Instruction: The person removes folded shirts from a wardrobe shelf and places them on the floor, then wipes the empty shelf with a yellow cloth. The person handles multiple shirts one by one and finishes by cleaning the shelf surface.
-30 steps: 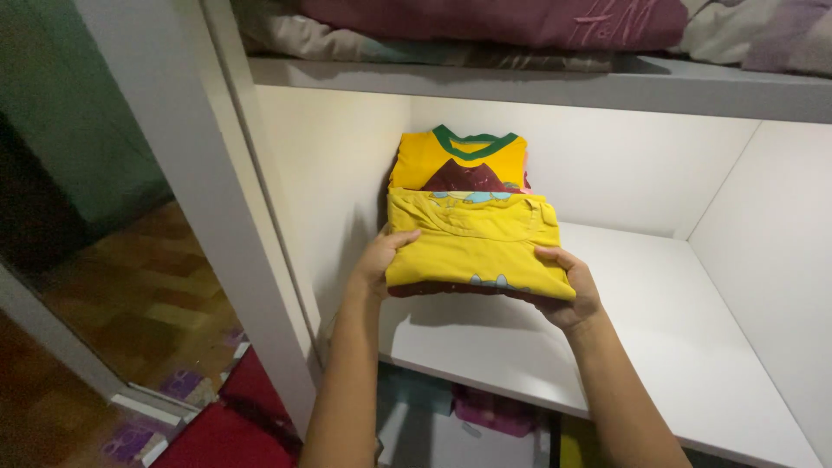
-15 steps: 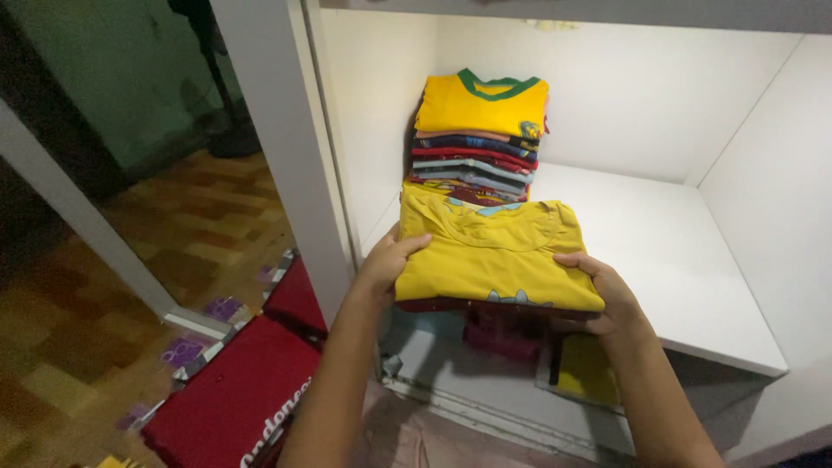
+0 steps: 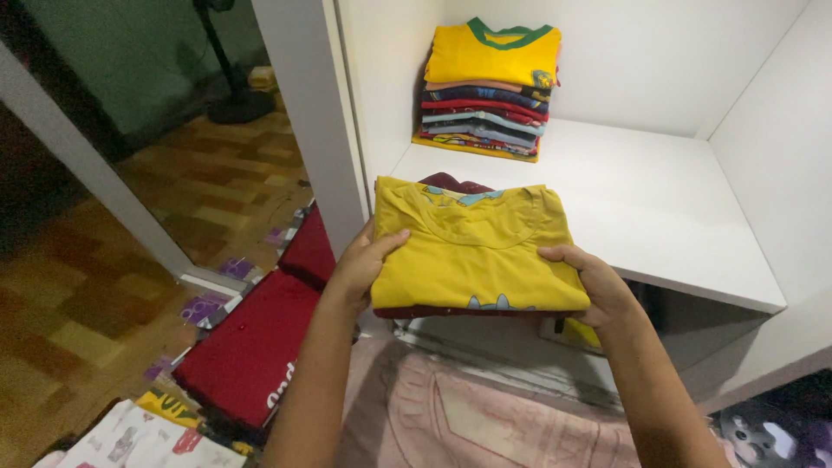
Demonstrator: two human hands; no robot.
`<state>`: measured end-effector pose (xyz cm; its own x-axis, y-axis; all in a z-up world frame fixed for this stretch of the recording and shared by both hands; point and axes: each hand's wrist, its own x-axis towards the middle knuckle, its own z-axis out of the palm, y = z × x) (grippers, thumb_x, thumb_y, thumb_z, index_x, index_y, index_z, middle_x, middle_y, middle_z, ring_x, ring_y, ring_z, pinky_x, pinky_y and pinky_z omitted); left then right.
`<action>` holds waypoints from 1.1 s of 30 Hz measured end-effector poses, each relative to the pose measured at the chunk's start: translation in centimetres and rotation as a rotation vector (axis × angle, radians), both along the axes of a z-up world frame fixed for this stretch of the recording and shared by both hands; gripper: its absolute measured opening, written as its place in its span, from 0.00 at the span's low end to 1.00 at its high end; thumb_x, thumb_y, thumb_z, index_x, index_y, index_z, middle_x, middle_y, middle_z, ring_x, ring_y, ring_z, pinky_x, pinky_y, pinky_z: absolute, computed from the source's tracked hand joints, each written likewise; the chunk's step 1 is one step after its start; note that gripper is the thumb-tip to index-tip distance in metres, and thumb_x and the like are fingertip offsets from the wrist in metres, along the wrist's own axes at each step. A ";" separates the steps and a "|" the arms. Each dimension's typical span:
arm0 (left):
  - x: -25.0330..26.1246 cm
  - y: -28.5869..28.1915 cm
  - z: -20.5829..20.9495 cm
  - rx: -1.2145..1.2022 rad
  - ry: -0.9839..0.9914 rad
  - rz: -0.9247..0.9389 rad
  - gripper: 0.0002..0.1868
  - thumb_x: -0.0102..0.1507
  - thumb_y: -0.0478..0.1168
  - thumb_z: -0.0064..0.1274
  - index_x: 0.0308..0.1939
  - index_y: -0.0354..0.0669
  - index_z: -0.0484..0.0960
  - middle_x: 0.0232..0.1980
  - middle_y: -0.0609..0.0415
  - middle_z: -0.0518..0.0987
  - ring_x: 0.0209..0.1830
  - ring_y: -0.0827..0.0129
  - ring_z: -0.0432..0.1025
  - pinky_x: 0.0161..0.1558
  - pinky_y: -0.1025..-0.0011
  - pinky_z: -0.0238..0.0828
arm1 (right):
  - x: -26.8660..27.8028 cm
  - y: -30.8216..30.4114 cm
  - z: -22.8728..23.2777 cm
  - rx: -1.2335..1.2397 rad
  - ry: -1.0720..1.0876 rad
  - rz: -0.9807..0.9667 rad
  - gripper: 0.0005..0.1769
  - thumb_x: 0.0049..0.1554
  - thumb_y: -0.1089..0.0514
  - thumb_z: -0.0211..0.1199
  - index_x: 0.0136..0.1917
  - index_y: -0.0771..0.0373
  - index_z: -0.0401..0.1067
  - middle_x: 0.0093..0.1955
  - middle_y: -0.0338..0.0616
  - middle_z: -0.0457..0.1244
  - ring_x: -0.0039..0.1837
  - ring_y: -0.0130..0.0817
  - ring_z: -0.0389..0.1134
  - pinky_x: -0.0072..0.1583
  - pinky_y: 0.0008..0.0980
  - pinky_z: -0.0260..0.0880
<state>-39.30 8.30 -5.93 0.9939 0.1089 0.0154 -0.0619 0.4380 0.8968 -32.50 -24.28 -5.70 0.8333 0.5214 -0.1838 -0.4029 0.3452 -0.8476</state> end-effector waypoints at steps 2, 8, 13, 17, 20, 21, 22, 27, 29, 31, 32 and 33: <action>-1.7 1.2 -0.5 0.025 -0.064 -0.004 0.28 0.64 0.35 0.54 0.69 0.37 0.70 0.57 0.45 0.81 0.50 0.62 0.80 0.48 0.65 0.79 | -1.2 1.2 0.3 -0.008 0.005 0.022 0.27 0.58 0.59 0.58 0.70 0.69 0.62 0.60 0.55 0.67 0.53 0.41 0.75 0.49 0.39 0.79; -8.1 6.1 -1.9 0.070 0.009 0.145 0.28 0.64 0.36 0.54 0.69 0.40 0.69 0.59 0.49 0.81 0.54 0.64 0.78 0.52 0.66 0.77 | -4.1 7.3 0.5 -0.029 0.049 0.177 0.31 0.56 0.64 0.58 0.73 0.68 0.60 0.66 0.53 0.66 0.62 0.39 0.71 0.61 0.37 0.75; -14.3 10.2 -2.9 -0.022 0.016 0.274 0.29 0.65 0.36 0.53 0.71 0.40 0.68 0.61 0.51 0.80 0.57 0.65 0.77 0.55 0.66 0.75 | -4.9 14.4 -0.1 -0.089 0.049 0.398 0.32 0.57 0.66 0.58 0.74 0.64 0.60 0.67 0.50 0.65 0.63 0.39 0.70 0.62 0.38 0.73; -18.1 13.7 -3.5 -0.016 0.077 0.458 0.31 0.64 0.36 0.52 0.73 0.43 0.67 0.63 0.53 0.79 0.59 0.66 0.76 0.56 0.67 0.74 | -4.9 20.9 -1.3 -0.109 0.039 0.513 0.33 0.56 0.67 0.58 0.75 0.62 0.62 0.68 0.46 0.65 0.66 0.37 0.69 0.65 0.37 0.71; -19.6 15.9 -4.6 -0.034 0.087 0.578 0.32 0.64 0.36 0.51 0.73 0.45 0.66 0.63 0.53 0.79 0.58 0.66 0.76 0.56 0.66 0.73 | -4.1 26.0 -2.7 -0.122 0.013 0.612 0.33 0.57 0.66 0.58 0.75 0.59 0.61 0.68 0.45 0.65 0.66 0.36 0.69 0.66 0.36 0.70; -20.1 16.7 -5.2 -0.040 0.085 0.617 0.32 0.64 0.36 0.51 0.73 0.45 0.66 0.62 0.53 0.78 0.58 0.66 0.75 0.56 0.66 0.73 | -3.7 27.8 -3.3 -0.120 -0.011 0.643 0.32 0.57 0.66 0.58 0.75 0.60 0.61 0.68 0.44 0.65 0.66 0.35 0.69 0.66 0.36 0.70; -20.3 17.4 -5.6 -0.003 0.084 0.663 0.31 0.64 0.36 0.51 0.73 0.43 0.66 0.63 0.52 0.78 0.59 0.66 0.75 0.57 0.67 0.72 | -3.2 29.5 -3.9 -0.115 -0.035 0.674 0.32 0.58 0.66 0.58 0.75 0.60 0.61 0.68 0.44 0.65 0.65 0.34 0.69 0.66 0.36 0.70; -20.2 20.2 -8.8 0.192 0.105 0.873 0.32 0.65 0.40 0.52 0.73 0.40 0.66 0.65 0.51 0.77 0.63 0.65 0.72 0.62 0.69 0.67 | 0.7 38.0 -9.2 -0.184 -0.292 0.673 0.31 0.57 0.64 0.63 0.74 0.62 0.63 0.62 0.43 0.67 0.60 0.31 0.70 0.61 0.33 0.71; -19.6 20.8 -10.4 0.251 0.179 0.943 0.33 0.65 0.42 0.52 0.74 0.41 0.64 0.67 0.49 0.76 0.65 0.63 0.71 0.63 0.68 0.66 | 2.5 40.8 -12.0 -0.172 -0.483 0.689 0.30 0.57 0.64 0.65 0.72 0.64 0.65 0.61 0.42 0.68 0.59 0.29 0.69 0.61 0.31 0.71; -19.1 21.2 -12.5 0.327 0.279 1.000 0.34 0.65 0.44 0.51 0.74 0.41 0.62 0.69 0.48 0.74 0.67 0.61 0.69 0.65 0.67 0.63 | 4.2 43.0 -14.8 -0.160 -0.679 0.680 0.28 0.57 0.64 0.67 0.70 0.67 0.67 0.60 0.42 0.68 0.59 0.28 0.68 0.61 0.30 0.71; -18.7 21.2 -13.6 0.373 0.337 1.023 0.35 0.66 0.45 0.51 0.75 0.41 0.61 0.70 0.47 0.72 0.68 0.60 0.68 0.66 0.66 0.61 | 4.8 44.0 -16.2 -0.166 -0.691 0.680 0.28 0.57 0.64 0.67 0.70 0.66 0.67 0.61 0.42 0.68 0.59 0.27 0.68 0.62 0.29 0.70; -18.3 21.3 -14.7 0.419 0.395 1.045 0.35 0.66 0.46 0.51 0.75 0.41 0.60 0.71 0.46 0.71 0.70 0.60 0.66 0.67 0.66 0.59 | 5.1 44.7 -17.5 -0.171 -0.703 0.679 0.28 0.57 0.64 0.67 0.70 0.66 0.67 0.61 0.41 0.67 0.60 0.27 0.68 0.62 0.29 0.70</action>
